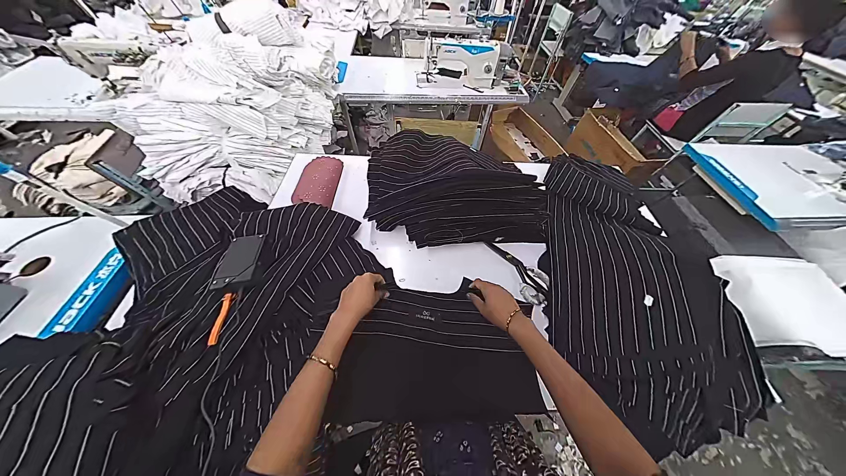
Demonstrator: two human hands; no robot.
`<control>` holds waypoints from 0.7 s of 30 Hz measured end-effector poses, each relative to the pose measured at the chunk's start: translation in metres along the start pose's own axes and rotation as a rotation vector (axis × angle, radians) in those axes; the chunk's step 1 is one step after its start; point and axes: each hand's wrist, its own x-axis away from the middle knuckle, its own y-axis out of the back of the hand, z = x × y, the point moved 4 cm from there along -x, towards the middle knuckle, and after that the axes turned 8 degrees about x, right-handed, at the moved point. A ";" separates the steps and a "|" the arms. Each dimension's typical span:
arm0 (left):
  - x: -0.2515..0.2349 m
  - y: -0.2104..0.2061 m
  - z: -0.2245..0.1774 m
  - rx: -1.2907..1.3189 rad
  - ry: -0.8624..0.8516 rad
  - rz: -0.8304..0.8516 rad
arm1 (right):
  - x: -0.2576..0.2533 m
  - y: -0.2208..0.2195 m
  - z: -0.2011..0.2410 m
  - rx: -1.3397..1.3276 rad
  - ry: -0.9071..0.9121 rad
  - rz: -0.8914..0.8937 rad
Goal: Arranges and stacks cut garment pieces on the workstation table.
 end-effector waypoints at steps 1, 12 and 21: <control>-0.010 0.004 -0.002 -0.006 -0.003 0.006 | -0.009 -0.005 -0.001 -0.008 0.001 -0.039; 0.042 -0.096 -0.058 0.024 -0.607 -0.364 | -0.051 -0.005 -0.010 0.068 0.081 -0.315; 0.032 -0.131 -0.042 -0.063 -0.558 -0.546 | -0.058 0.003 -0.009 0.041 -0.119 -0.353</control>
